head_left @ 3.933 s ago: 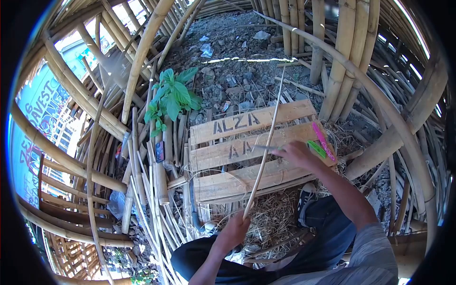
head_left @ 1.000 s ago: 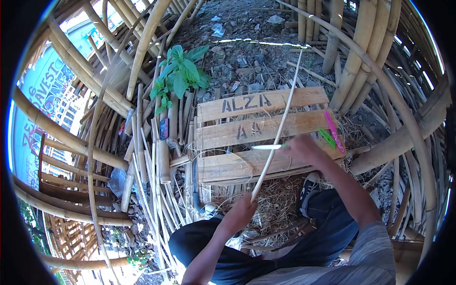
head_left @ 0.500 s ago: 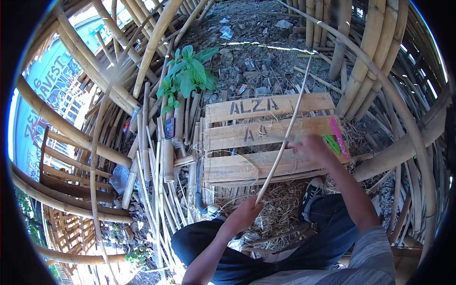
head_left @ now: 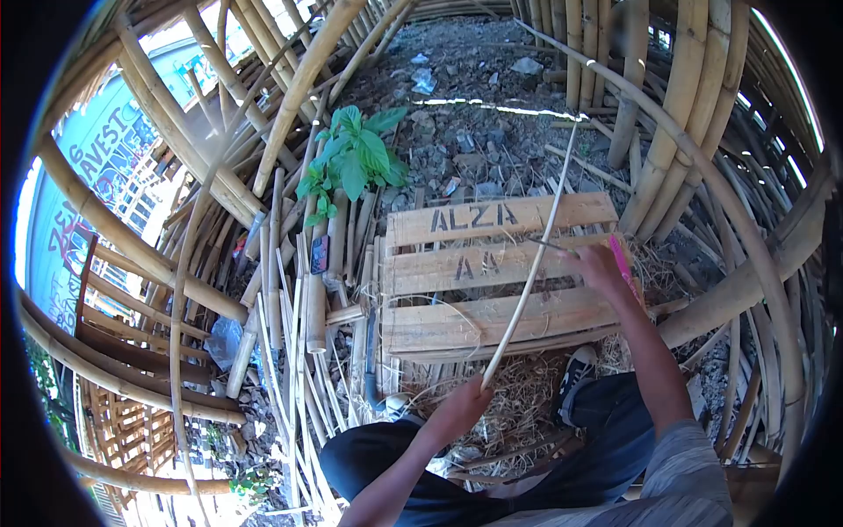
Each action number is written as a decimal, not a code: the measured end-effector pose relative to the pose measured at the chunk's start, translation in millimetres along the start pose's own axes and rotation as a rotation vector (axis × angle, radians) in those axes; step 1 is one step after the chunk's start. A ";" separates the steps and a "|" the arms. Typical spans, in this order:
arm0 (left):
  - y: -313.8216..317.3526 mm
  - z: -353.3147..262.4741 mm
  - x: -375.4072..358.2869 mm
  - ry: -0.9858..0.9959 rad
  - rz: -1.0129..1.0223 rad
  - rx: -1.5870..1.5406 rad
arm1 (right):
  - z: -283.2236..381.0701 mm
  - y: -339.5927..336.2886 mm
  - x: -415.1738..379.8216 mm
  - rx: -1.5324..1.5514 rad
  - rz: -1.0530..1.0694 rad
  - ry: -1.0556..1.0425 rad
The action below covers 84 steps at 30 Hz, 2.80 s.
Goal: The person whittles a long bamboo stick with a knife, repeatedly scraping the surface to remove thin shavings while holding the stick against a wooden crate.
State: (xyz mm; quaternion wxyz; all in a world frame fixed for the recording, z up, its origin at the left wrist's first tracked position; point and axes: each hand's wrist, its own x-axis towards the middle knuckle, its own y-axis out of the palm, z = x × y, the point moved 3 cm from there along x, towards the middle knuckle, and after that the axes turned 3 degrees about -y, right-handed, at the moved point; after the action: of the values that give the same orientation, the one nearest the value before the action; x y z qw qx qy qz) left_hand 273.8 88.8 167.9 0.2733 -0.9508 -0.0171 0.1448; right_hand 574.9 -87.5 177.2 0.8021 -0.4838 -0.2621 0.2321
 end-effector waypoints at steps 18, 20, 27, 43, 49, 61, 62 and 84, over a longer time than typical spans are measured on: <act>0.0 8.2 -0.9 -0.220 0.200 -0.240 | 0.9 25.3 -6.7 -0.061 -0.060 0.127; 8.1 16.7 -3.8 -0.263 0.226 -0.267 | 5.2 28.6 -8.5 -0.011 -0.018 0.173; 36.2 29.7 1.6 -0.225 0.345 -0.071 | 48.1 20.7 -26.5 0.228 0.137 0.118; 28.5 -17.8 33.7 -0.142 0.084 0.141 | 78.0 53.9 -28.5 0.096 0.029 0.081; 30.2 -28.0 89.0 -0.310 0.135 -0.400 | 92.7 51.1 -17.7 0.146 0.086 0.131; 51.2 4.7 136.7 -0.371 0.149 -0.833 | 76.2 11.9 -5.3 0.306 0.162 0.263; 50.7 4.9 134.2 -0.296 0.069 -0.708 | 72.5 1.0 -5.5 0.359 0.229 0.259; 72.1 2.0 38.7 -0.166 0.074 -0.688 | 53.6 15.7 -3.5 1.025 -0.031 0.295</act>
State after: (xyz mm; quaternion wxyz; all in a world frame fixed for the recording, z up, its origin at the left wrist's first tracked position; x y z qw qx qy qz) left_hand 306.9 32.9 118.1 -0.0708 -0.9722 -0.0528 0.2169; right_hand 535.8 -48.0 183.6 0.9673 -0.0535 -0.0065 0.2479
